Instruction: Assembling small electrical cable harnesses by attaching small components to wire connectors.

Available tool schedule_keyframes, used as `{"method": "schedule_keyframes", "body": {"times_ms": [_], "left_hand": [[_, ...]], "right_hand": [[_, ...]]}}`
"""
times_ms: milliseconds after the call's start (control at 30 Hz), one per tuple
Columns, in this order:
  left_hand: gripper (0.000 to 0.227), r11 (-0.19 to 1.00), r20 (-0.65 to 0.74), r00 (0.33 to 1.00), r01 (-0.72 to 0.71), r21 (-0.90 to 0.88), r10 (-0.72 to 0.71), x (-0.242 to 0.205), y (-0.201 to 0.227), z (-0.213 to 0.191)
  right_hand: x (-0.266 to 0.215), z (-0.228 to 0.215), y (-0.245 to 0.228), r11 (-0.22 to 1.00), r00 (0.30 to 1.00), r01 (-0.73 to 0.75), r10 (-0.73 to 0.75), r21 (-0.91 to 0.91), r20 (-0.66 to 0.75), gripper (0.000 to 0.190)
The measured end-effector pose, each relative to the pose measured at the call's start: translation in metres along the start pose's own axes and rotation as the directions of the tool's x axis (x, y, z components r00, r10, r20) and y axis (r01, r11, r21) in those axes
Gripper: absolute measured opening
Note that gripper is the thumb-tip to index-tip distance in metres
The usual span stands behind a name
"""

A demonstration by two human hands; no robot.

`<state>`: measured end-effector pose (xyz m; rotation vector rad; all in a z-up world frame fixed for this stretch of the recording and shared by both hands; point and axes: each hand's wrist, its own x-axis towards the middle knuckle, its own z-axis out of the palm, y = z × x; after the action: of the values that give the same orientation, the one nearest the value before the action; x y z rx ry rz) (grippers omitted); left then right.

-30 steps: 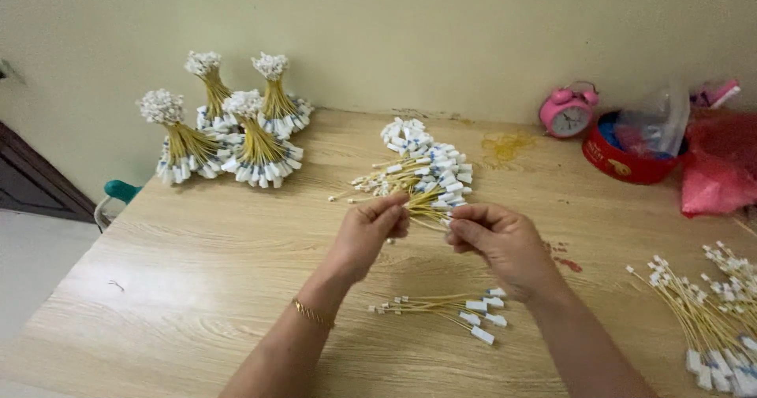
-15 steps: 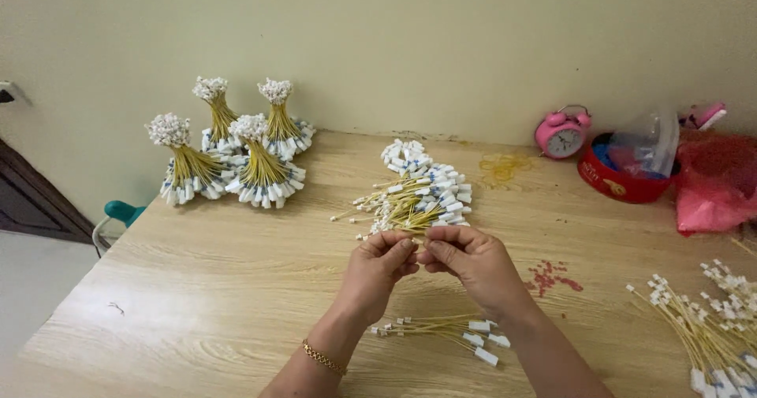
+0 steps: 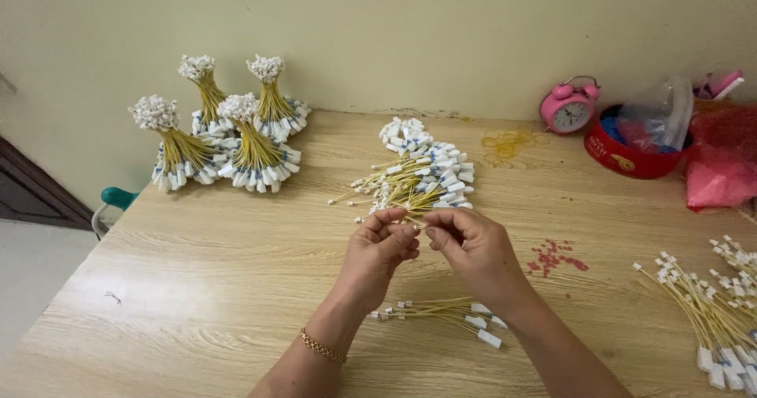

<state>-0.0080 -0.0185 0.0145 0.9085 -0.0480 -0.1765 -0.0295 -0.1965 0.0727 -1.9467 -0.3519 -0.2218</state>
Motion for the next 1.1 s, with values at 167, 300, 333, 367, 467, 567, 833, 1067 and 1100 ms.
{"method": "schedule_keyframes", "body": {"times_ms": [167, 300, 333, 367, 467, 567, 833, 1067, 1100], "left_hand": [[0.032, 1.0, 0.001, 1.0, -0.006, 0.006, 0.006, -0.001, 0.001, 0.001], [0.031, 0.999, -0.008, 1.0, -0.023, 0.033, 0.023, -0.003, 0.002, 0.003], [0.031, 0.999, 0.005, 0.999, -0.036, 0.027, 0.036, -0.004, 0.001, 0.003], [0.031, 0.999, 0.005, 0.999, -0.034, 0.026, 0.034, -0.005, 0.001, 0.004], [0.03, 0.999, 0.022, 0.999, -0.04, 0.024, 0.04, -0.005, 0.0, 0.006], [0.031, 0.999, 0.043, 0.998, -0.047, 0.019, 0.046, -0.005, -0.002, 0.004], [0.029, 0.989, 0.106, 0.991, -0.094, 0.117, 0.082, -0.005, 0.001, 0.002], [0.029, 0.986, 0.156, 0.984, -0.109, 0.122, 0.089, -0.01, 0.002, 0.004], [0.029, 0.985, 0.153, 0.985, -0.106, 0.134, 0.085, -0.01, 0.004, 0.006]], "right_hand": [[0.0, -0.001, -0.001, 1.0, 1.0, 0.015, -0.016, 0.019, 0.014, 0.017], [0.001, -0.001, -0.003, 0.966, 0.985, 0.161, -0.169, -0.201, -0.023, 0.012], [0.001, -0.001, -0.005, 0.923, 0.964, 0.246, -0.266, -0.297, -0.027, 0.011], [0.002, -0.002, -0.005, 0.923, 0.964, 0.244, -0.264, -0.297, -0.027, 0.011], [0.004, -0.003, -0.003, 0.759, 0.841, 0.473, -0.54, -0.448, -0.026, 0.01], [0.005, -0.003, 0.006, 0.784, 0.853, 0.474, -0.521, -0.401, -0.01, 0.01], [0.001, -0.001, 0.009, 0.999, 0.999, -0.039, 0.04, -0.005, 0.031, 0.01], [-0.006, -0.004, 0.019, 0.978, 0.978, 0.206, -0.205, -0.036, 0.031, 0.008], [-0.006, -0.006, 0.023, 0.966, 0.969, 0.247, -0.245, -0.07, 0.041, 0.009]]}}
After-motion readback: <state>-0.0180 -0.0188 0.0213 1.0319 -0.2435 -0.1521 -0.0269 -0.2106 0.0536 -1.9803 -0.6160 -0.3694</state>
